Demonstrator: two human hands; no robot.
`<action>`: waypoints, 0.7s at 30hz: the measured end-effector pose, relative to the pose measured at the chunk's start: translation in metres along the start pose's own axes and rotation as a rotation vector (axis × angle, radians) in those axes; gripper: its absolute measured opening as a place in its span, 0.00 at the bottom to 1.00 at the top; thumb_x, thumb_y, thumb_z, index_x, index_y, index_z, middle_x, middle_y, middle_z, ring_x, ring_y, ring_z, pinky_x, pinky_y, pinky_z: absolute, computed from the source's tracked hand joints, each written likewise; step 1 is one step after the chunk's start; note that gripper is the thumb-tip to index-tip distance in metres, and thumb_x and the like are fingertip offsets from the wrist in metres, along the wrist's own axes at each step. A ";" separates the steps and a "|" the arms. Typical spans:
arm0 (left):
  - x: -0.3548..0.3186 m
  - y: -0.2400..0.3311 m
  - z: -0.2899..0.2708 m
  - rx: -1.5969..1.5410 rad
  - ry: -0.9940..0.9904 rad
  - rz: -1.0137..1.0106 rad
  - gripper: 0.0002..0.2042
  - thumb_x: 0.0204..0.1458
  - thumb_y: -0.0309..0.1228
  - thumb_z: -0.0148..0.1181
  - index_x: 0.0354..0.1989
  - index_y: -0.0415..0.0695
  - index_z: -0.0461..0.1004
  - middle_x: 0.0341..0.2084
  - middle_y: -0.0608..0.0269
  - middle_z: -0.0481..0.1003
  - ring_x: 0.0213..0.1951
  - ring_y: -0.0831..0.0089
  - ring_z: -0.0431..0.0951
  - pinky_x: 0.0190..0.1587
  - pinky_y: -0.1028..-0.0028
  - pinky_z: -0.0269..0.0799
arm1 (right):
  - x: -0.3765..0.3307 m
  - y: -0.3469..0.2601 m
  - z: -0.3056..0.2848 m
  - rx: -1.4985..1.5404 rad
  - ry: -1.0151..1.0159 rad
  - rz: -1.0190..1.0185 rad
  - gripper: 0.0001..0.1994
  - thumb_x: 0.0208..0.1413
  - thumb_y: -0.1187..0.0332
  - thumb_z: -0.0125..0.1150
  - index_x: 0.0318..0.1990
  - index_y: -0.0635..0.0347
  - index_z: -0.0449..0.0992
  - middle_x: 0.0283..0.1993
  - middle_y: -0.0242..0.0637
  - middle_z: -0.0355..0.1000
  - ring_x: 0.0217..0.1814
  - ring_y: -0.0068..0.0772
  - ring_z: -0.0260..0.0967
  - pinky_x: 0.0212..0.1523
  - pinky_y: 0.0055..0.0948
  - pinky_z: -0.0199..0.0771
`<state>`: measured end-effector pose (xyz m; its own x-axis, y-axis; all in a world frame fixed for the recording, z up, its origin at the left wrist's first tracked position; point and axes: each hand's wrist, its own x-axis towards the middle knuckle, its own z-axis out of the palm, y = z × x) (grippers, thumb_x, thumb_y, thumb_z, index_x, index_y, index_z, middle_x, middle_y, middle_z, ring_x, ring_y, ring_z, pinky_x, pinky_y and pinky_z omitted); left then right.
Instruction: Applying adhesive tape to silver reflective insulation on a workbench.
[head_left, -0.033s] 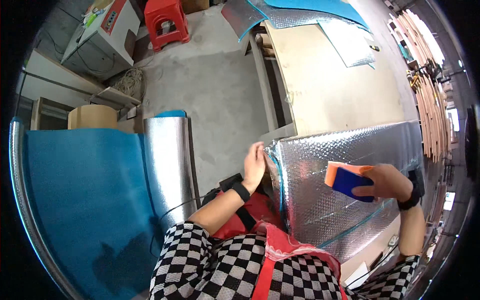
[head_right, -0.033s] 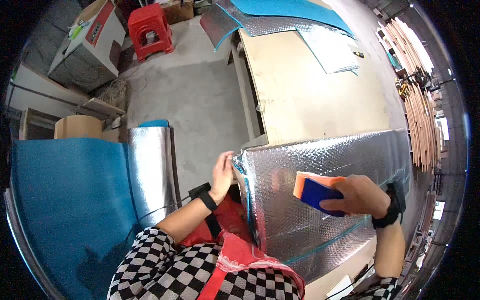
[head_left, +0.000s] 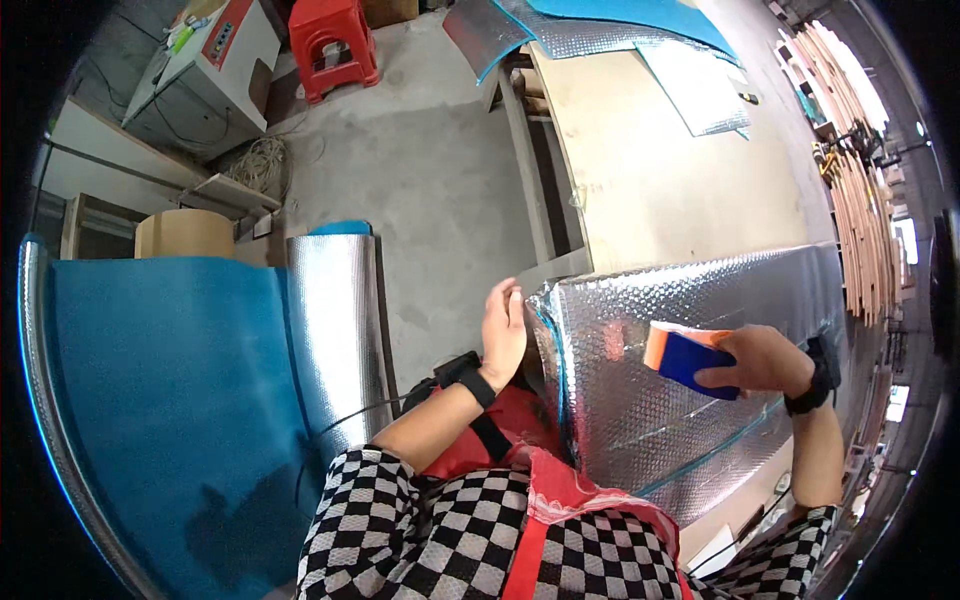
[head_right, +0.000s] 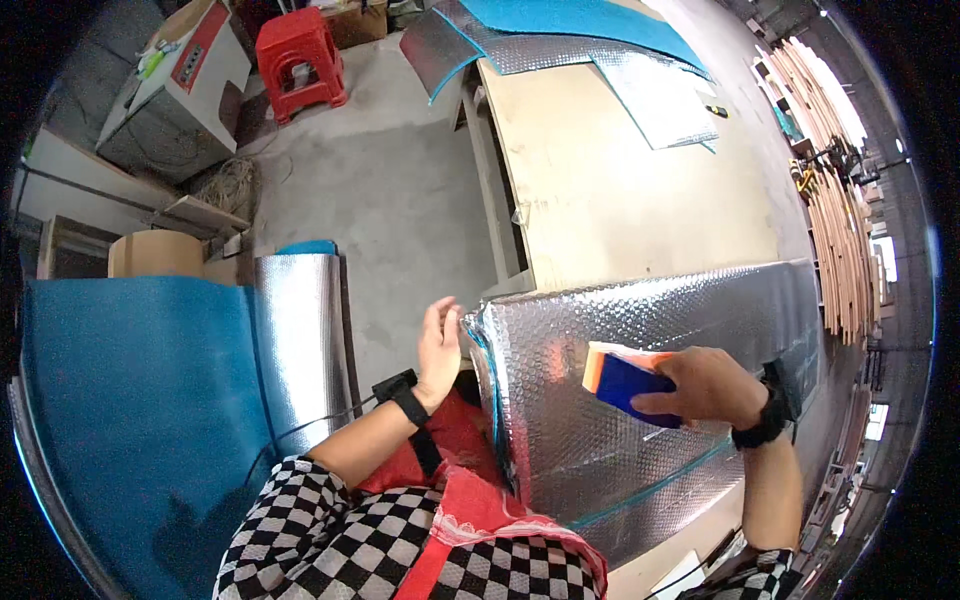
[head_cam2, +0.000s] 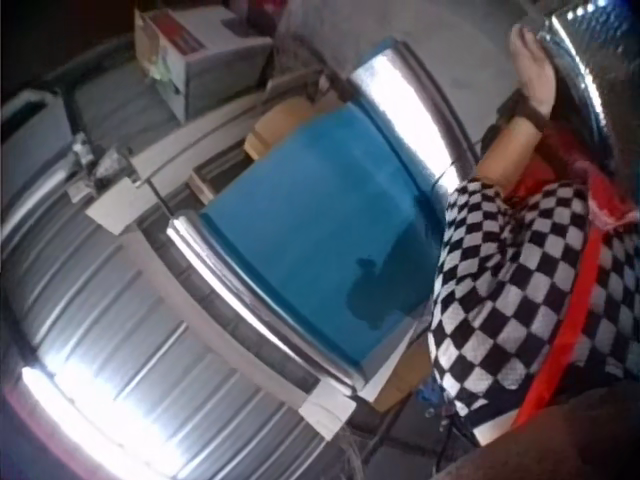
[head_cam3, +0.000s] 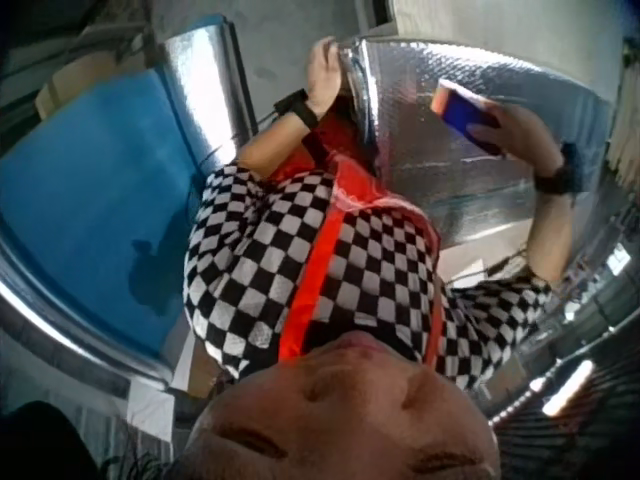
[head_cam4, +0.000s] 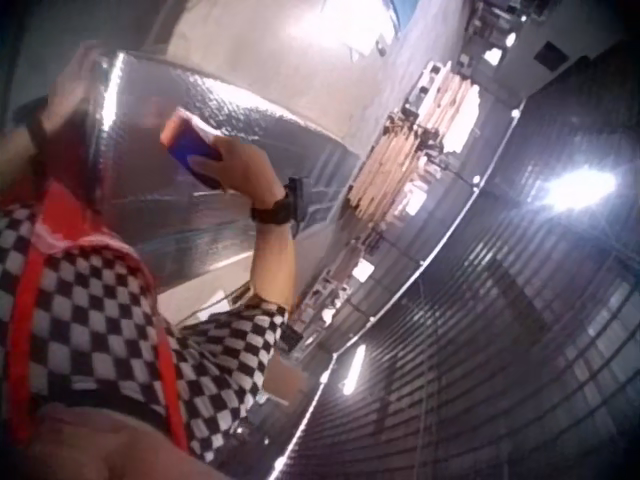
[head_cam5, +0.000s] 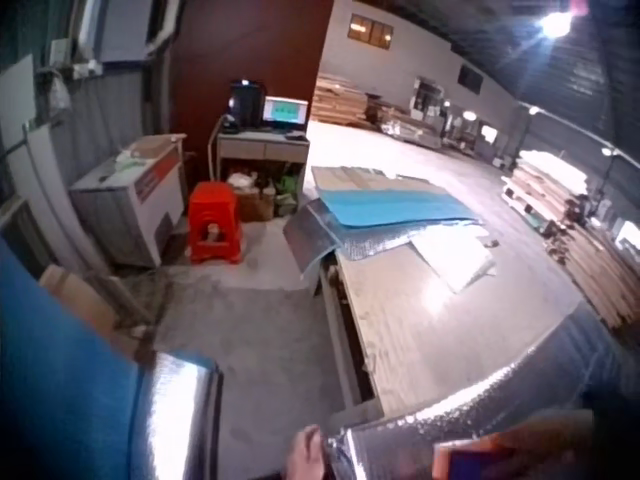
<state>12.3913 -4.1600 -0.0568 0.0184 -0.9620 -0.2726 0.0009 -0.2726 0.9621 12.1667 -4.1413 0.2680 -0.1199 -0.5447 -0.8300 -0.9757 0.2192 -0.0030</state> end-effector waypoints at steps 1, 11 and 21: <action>-0.008 0.019 -0.009 -0.003 0.000 0.000 0.14 0.59 0.24 0.49 0.54 0.39 0.70 0.52 0.48 0.73 0.53 0.59 0.75 0.58 0.62 0.68 | 0.017 0.006 0.006 -0.002 0.001 0.002 0.25 0.54 0.47 0.63 0.37 0.65 0.80 0.23 0.45 0.75 0.28 0.42 0.78 0.32 0.37 0.75; -0.059 0.065 0.018 0.830 -0.702 0.977 0.32 0.58 0.47 0.51 0.67 0.40 0.60 0.66 0.53 0.61 0.70 0.63 0.54 0.73 0.59 0.41 | 0.065 -0.066 -0.012 -0.393 -0.089 -0.016 0.27 0.50 0.44 0.60 0.29 0.66 0.82 0.21 0.45 0.76 0.26 0.44 0.78 0.31 0.39 0.77; -0.055 0.066 0.011 0.671 -0.725 1.017 0.26 0.58 0.45 0.55 0.61 0.45 0.70 0.65 0.49 0.62 0.70 0.59 0.55 0.72 0.56 0.39 | 0.038 -0.040 0.047 -0.641 0.365 -0.229 0.22 0.46 0.48 0.67 0.24 0.62 0.80 0.24 0.44 0.76 0.28 0.44 0.77 0.30 0.37 0.76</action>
<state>12.3798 -4.1253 0.0215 -0.7861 -0.4806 0.3886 -0.1730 0.7747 0.6081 12.2096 -4.1329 0.2101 0.1539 -0.7770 -0.6104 -0.8857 -0.3823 0.2634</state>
